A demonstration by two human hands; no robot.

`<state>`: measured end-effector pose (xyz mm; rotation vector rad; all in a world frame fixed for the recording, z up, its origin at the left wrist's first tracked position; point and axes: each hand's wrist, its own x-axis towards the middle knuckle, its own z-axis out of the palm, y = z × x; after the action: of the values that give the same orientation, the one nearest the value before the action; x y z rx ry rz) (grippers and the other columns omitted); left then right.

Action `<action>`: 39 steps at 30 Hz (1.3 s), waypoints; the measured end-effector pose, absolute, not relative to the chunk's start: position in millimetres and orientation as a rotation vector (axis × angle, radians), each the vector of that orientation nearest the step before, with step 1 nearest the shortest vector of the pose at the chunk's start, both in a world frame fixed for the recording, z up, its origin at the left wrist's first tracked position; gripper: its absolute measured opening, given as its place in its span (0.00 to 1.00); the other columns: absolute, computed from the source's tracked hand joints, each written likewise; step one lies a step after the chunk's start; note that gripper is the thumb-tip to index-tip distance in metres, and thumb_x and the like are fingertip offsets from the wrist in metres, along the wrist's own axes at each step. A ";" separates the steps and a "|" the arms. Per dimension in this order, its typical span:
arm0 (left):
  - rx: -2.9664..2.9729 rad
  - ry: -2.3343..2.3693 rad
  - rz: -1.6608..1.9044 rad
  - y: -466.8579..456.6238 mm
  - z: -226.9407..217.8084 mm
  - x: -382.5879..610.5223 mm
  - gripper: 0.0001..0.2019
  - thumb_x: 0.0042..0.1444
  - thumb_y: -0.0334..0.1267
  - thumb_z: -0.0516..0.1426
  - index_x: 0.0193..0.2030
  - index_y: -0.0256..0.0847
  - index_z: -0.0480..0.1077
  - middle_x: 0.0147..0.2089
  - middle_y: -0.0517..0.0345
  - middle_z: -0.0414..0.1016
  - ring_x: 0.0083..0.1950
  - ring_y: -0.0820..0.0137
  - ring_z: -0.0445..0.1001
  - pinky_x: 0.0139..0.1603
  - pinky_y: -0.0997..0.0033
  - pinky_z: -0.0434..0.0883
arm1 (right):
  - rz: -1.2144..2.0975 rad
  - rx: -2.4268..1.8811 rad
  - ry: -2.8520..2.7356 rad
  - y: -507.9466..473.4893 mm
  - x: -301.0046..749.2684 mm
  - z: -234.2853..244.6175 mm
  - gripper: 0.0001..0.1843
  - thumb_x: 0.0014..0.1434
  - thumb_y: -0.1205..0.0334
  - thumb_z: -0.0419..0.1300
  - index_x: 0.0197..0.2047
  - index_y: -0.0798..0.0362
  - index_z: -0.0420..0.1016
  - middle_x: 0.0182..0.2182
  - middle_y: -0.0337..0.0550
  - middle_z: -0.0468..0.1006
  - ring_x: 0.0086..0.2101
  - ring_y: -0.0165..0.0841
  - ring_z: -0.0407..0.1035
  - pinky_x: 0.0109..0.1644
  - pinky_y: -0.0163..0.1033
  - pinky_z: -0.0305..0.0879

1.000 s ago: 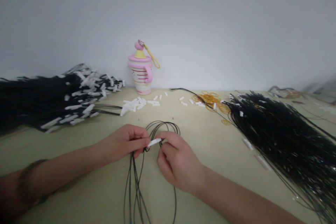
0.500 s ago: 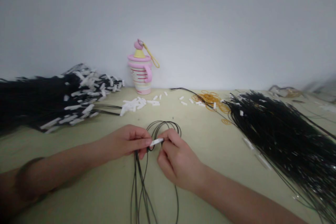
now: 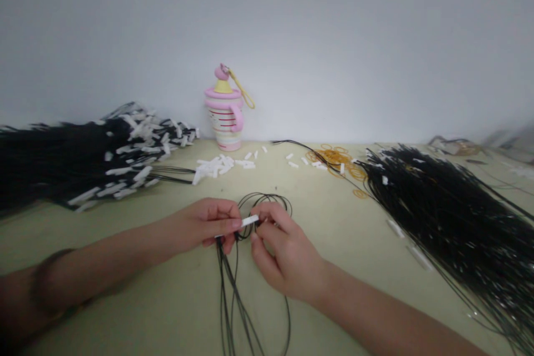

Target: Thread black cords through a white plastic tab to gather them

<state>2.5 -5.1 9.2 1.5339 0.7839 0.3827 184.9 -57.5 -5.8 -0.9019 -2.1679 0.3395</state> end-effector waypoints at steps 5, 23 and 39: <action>1.409 0.834 0.554 -1.7 11.5 -1.8 0.10 0.50 0.43 0.52 0.28 0.36 0.62 0.22 0.61 0.67 0.23 0.78 0.60 0.22 0.79 0.52 | 0.208 -1.000 -2.002 -51.0 190.6 -8.2 0.07 0.51 0.70 0.53 0.31 0.54 0.72 0.52 0.48 0.53 0.49 0.38 0.54 0.47 0.45 0.57; 2.016 0.651 0.211 -30.6 49.6 -6.9 0.08 0.52 0.40 0.50 0.27 0.39 0.65 0.22 0.61 0.68 0.24 0.76 0.63 0.27 0.77 0.59 | 1.341 -0.942 -1.351 -10.4 220.4 -11.6 0.10 0.53 0.61 0.54 0.39 0.55 0.67 0.35 0.45 0.73 0.38 0.31 0.68 0.42 0.40 0.63; 1.590 0.920 0.660 -7.9 3.4 4.2 0.10 0.51 0.41 0.50 0.27 0.36 0.63 0.24 0.59 0.71 0.27 0.75 0.66 0.30 0.76 0.60 | 0.722 -1.172 -2.177 -67.7 165.2 -2.6 0.04 0.50 0.67 0.54 0.25 0.56 0.64 0.24 0.37 0.65 0.26 0.25 0.58 0.26 0.29 0.52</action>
<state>4.2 -7.9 3.4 1.5896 0.9201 0.6598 165.2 -67.7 -2.6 -1.1723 -2.1768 0.7224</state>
